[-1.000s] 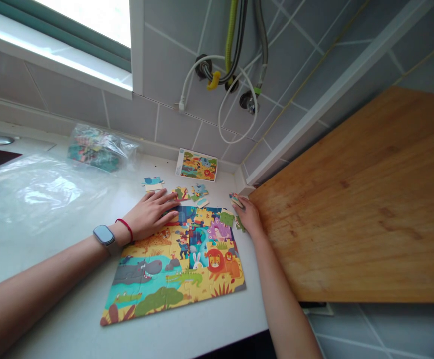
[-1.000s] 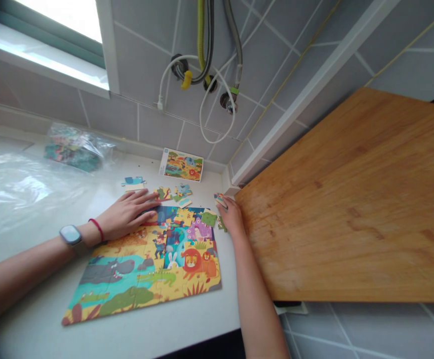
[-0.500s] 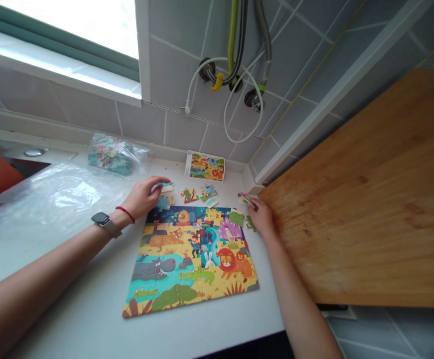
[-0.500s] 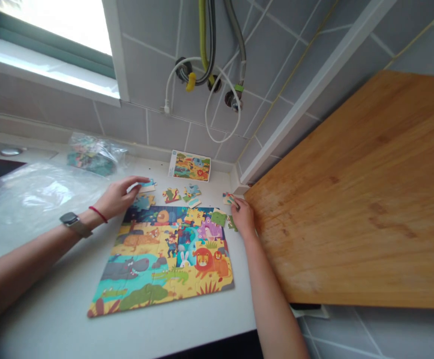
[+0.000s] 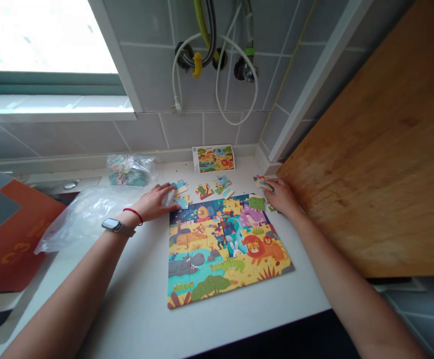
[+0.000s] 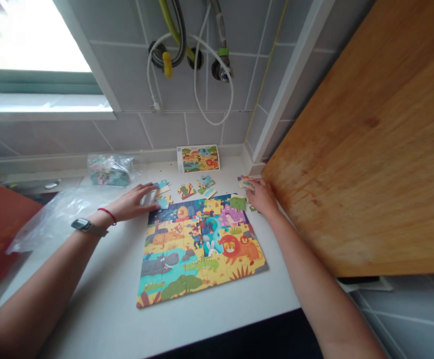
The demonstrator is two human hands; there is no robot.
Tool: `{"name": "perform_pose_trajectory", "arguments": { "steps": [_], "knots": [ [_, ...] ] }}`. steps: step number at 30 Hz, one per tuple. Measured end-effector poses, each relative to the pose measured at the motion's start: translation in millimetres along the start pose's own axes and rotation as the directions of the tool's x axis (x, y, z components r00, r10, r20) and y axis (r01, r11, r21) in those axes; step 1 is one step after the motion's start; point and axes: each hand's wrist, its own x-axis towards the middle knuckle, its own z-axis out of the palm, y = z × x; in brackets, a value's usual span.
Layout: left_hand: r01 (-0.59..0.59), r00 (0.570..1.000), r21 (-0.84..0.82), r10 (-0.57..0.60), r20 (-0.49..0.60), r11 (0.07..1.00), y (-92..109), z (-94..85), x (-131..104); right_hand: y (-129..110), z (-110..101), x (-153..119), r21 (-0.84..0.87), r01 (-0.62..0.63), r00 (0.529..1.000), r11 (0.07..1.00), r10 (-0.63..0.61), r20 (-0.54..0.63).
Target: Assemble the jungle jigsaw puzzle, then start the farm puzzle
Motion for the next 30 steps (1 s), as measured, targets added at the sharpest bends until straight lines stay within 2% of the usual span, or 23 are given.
{"name": "perform_pose_trajectory", "arguments": {
  "steps": [3, 12, 18, 22, 25, 30],
  "knots": [
    [-0.023, 0.999, -0.011, 0.024, 0.033, 1.000, 1.7, -6.3, -2.3, -2.0, 0.4, -0.2, 0.000, -0.006, 1.000, 1.000, 0.006, -0.008],
    [-0.035, 0.999, -0.047, 0.035, 0.008, 0.998, 2.0, -9.9, -0.5, -4.4, 1.7, -1.3, -0.013, -0.022, 0.999, 1.000, 0.021, -0.027],
    [0.102, 0.993, 0.014, -0.101, -0.058, 0.995, 12.2, -18.2, -4.6, -3.8, 1.6, -1.5, -0.016, -0.026, 0.999, 1.000, 0.026, -0.021],
    [0.184, 0.980, 0.040, -0.181, -0.078, 0.982, 30.7, -13.1, -8.6, -5.3, 1.0, -1.1, -0.016, -0.030, 0.999, 0.999, 0.030, -0.018],
    [0.171, 0.981, 0.119, -0.159, -0.109, 0.978, 39.4, -5.4, -9.5, -5.7, 1.1, -1.8, -0.008, -0.028, 0.999, 1.000, 0.027, -0.025],
    [0.134, 0.988, 0.136, -0.122, -0.091, 0.982, 33.8, -0.2, -6.9, -5.6, 1.7, -2.9, -0.003, -0.016, 0.999, 1.000, 0.016, -0.028]
  ]
}}
